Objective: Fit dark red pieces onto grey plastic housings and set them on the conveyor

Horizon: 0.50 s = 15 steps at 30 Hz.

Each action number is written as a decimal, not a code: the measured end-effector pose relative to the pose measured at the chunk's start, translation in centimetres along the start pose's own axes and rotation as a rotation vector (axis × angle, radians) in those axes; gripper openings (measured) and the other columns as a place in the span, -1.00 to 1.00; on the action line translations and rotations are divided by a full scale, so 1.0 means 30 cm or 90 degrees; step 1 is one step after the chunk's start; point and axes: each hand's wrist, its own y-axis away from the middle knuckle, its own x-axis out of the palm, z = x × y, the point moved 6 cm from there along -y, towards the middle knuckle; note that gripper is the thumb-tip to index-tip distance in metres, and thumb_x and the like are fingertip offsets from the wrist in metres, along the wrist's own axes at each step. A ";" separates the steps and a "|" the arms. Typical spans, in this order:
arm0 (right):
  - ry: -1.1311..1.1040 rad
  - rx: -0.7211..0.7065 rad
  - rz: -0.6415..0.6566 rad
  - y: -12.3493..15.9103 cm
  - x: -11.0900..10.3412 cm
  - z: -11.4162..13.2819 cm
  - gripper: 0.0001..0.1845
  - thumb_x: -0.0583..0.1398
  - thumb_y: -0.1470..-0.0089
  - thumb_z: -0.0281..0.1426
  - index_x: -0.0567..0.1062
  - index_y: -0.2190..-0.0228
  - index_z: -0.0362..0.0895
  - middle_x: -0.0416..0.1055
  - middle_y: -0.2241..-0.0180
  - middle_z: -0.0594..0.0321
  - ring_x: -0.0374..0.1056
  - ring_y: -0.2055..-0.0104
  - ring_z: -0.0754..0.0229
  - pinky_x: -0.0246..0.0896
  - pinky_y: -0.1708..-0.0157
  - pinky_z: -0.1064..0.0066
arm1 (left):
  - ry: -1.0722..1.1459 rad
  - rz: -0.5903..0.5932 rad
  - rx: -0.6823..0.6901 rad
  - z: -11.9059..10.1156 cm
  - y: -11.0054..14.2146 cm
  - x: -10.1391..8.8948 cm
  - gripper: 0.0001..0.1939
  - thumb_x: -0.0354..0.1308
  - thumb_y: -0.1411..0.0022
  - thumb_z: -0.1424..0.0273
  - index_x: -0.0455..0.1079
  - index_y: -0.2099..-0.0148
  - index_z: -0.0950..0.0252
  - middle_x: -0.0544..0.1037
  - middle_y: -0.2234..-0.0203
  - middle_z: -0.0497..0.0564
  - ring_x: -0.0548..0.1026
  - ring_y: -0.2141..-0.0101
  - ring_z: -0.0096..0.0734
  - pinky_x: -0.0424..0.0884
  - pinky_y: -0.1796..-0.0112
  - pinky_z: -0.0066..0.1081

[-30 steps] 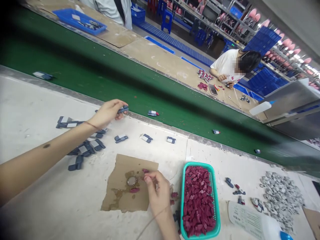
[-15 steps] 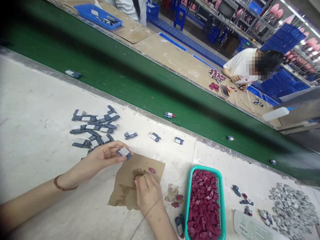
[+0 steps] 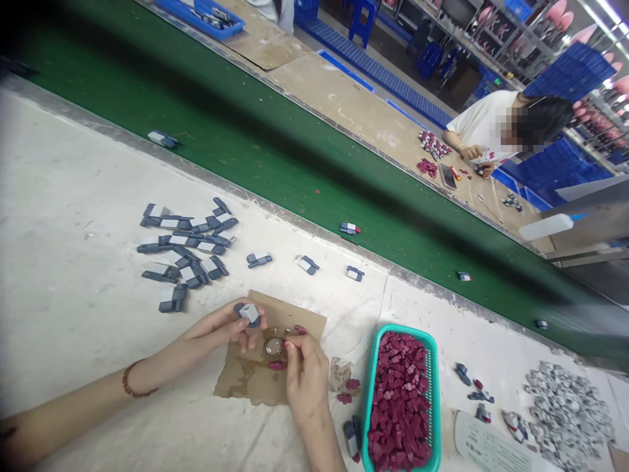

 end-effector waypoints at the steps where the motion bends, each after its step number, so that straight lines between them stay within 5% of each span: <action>1: -0.002 0.000 0.000 -0.001 0.001 -0.002 -0.77 0.03 -0.24 -0.39 0.46 0.38 -0.10 0.50 0.46 0.22 0.44 0.44 0.19 0.32 0.43 0.43 | -0.007 0.010 0.008 0.002 0.002 0.006 -0.62 0.04 -0.27 0.01 0.26 0.14 0.24 0.43 0.26 0.03 0.41 0.43 -0.39 0.38 0.38 -0.34; 8: -0.114 0.074 -0.026 0.006 -0.006 -0.037 -0.77 0.08 -0.23 -0.32 0.48 0.37 -0.10 0.51 0.45 0.23 0.43 0.41 0.19 0.31 0.40 0.44 | -0.221 -0.050 0.012 -0.016 0.032 -0.002 -0.79 -0.02 -0.34 0.18 0.10 0.18 0.19 0.28 0.44 -0.13 0.26 0.46 -0.43 0.26 0.43 -0.44; 11: -0.223 0.106 -0.028 0.002 -0.008 -0.039 -0.78 0.13 -0.21 -0.25 0.49 0.37 -0.10 0.48 0.48 0.27 0.39 0.46 0.23 0.28 0.47 0.48 | -0.322 0.012 0.010 -0.024 0.035 0.012 -0.82 -0.09 -0.36 0.22 0.15 0.23 0.21 0.28 0.49 -0.13 0.26 0.47 -0.41 0.25 0.43 -0.42; 15: -0.344 0.099 -0.013 -0.025 -0.004 -0.005 -0.78 0.19 -0.16 -0.20 0.49 0.37 -0.08 0.45 0.48 0.29 0.36 0.48 0.25 0.26 0.50 0.48 | -0.402 0.061 0.061 -0.045 0.035 0.024 -0.82 -0.14 -0.35 0.30 0.20 0.08 0.22 0.42 0.28 0.03 0.39 0.30 -0.30 0.32 0.27 -0.35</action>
